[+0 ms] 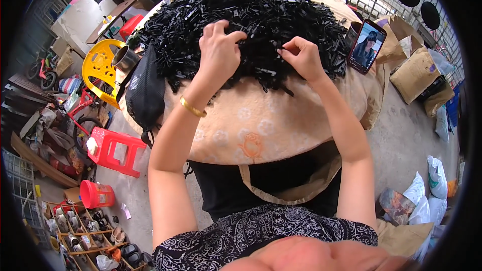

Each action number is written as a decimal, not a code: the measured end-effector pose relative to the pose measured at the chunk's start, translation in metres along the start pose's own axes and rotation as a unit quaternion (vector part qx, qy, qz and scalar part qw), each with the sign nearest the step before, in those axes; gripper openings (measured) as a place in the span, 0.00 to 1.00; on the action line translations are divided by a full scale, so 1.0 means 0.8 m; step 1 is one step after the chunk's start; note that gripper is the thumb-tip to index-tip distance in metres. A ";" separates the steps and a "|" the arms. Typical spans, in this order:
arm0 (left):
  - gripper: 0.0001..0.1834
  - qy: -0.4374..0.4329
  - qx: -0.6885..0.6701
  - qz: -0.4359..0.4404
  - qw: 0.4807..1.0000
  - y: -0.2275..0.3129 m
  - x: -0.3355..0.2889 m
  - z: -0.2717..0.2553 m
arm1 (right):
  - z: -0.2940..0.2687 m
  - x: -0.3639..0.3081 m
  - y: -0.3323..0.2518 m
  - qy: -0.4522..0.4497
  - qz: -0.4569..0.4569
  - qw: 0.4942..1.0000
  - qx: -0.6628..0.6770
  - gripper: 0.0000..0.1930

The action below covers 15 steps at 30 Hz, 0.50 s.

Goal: The person assembles small black plastic components by picking pieces from a large pile, fitting them together by hand, and stacking the assembled parts on the table.

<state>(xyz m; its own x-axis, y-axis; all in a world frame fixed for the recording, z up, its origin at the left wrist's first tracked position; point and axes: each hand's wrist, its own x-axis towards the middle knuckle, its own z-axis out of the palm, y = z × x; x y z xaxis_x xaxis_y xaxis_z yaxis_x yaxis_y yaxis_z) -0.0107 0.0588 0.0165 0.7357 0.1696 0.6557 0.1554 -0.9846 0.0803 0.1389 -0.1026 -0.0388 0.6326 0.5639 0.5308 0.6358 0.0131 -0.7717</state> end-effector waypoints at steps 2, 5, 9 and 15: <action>0.13 -0.018 -0.027 0.009 0.999 0.001 -0.011 -0.010 | -0.003 0.001 0.001 0.007 -0.019 1.000 -0.011 0.09; 0.13 -0.159 -0.068 0.062 0.983 0.009 -0.032 -0.017 | -0.003 0.000 -0.009 -0.010 0.022 0.994 0.105 0.08; 0.08 -0.083 -0.046 0.020 0.995 0.009 -0.034 0.016 | -0.001 0.000 -0.014 -0.047 0.088 0.962 0.253 0.07; 0.07 0.012 -0.050 0.026 0.998 0.018 -0.031 0.022 | 0.000 -0.003 -0.022 -0.067 0.118 0.953 0.272 0.04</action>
<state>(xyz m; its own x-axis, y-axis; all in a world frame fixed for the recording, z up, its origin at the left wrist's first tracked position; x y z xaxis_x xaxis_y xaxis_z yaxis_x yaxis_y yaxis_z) -0.0151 0.0415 -0.0117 0.7251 0.1192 0.6782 0.0506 -0.9915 0.1201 0.1265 -0.1046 -0.0266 0.6445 0.7043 0.2978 0.1365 0.2773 -0.9510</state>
